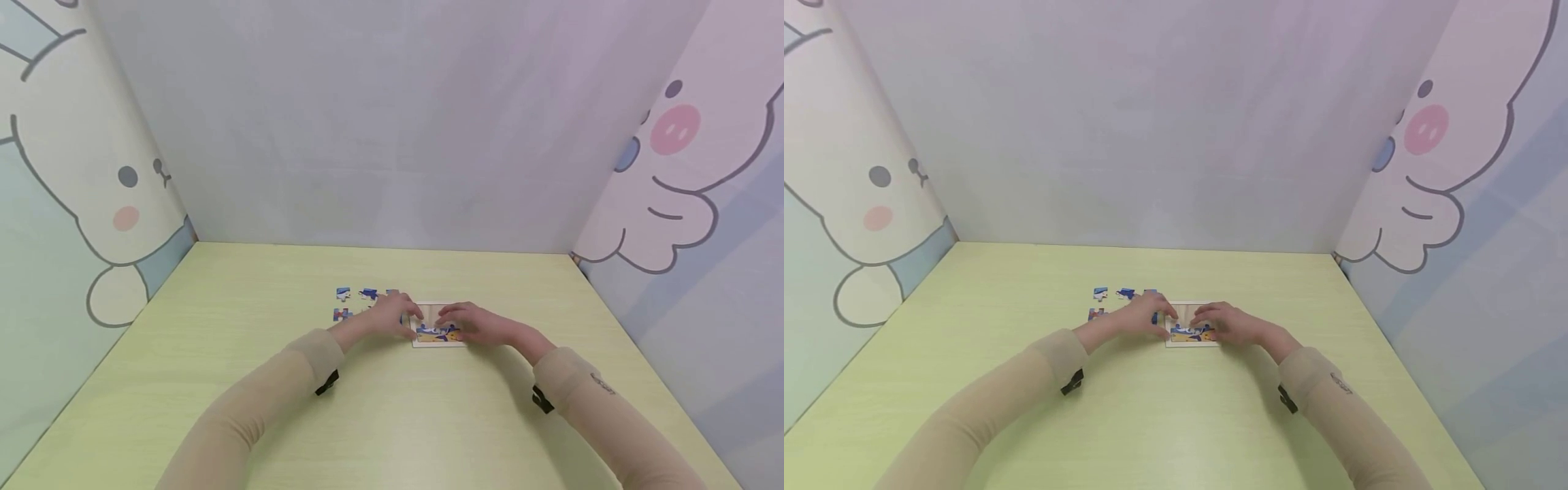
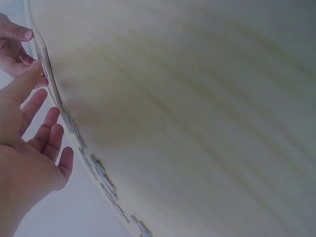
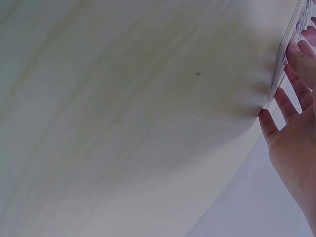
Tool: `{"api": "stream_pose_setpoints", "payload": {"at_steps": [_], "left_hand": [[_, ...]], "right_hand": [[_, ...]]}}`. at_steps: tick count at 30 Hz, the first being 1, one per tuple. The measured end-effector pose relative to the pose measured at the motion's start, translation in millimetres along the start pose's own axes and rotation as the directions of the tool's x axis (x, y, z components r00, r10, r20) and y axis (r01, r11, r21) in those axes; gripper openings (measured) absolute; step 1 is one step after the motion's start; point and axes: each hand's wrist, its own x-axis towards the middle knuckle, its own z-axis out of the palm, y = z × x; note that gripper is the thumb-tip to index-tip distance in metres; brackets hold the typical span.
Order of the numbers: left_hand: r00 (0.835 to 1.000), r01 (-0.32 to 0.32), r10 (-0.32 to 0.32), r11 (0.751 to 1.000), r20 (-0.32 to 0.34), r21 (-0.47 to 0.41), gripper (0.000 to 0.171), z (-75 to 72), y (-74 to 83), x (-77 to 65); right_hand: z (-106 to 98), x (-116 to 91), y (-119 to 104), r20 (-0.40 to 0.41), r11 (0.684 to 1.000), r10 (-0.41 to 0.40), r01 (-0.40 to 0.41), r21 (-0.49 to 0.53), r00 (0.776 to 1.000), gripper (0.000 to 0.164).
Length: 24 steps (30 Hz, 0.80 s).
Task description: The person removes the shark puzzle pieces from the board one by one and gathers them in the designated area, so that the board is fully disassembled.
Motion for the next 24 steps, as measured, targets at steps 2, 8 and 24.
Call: {"api": "stream_pose_setpoints", "payload": {"at_steps": [2, 8, 24], "left_hand": [[1.0, -0.001, 0.0, 1.0, 0.007, 0.024, 0.04, 1.0, 2.5, 0.6], [0.999, 0.026, -0.026, 1.0, 0.02, 0.015, 0.035, 1.4, 8.2, 0.7], [1.0, 0.0, 0.001, 1.0, 0.031, -0.023, 0.031, 1.9, 8.6, 0.5]], "right_hand": [[-1.1, 0.8, -0.3, 0.014, 1.0, -0.006, 0.006, -0.004, 1.0, 0.04], [-4.1, 2.9, -3.4, 0.039, 1.0, -0.024, 0.024, 0.001, 0.999, 0.039], [5.8, 3.2, -5.6, -0.022, 0.999, 0.049, -0.049, -0.006, 0.999, 0.03]]}}
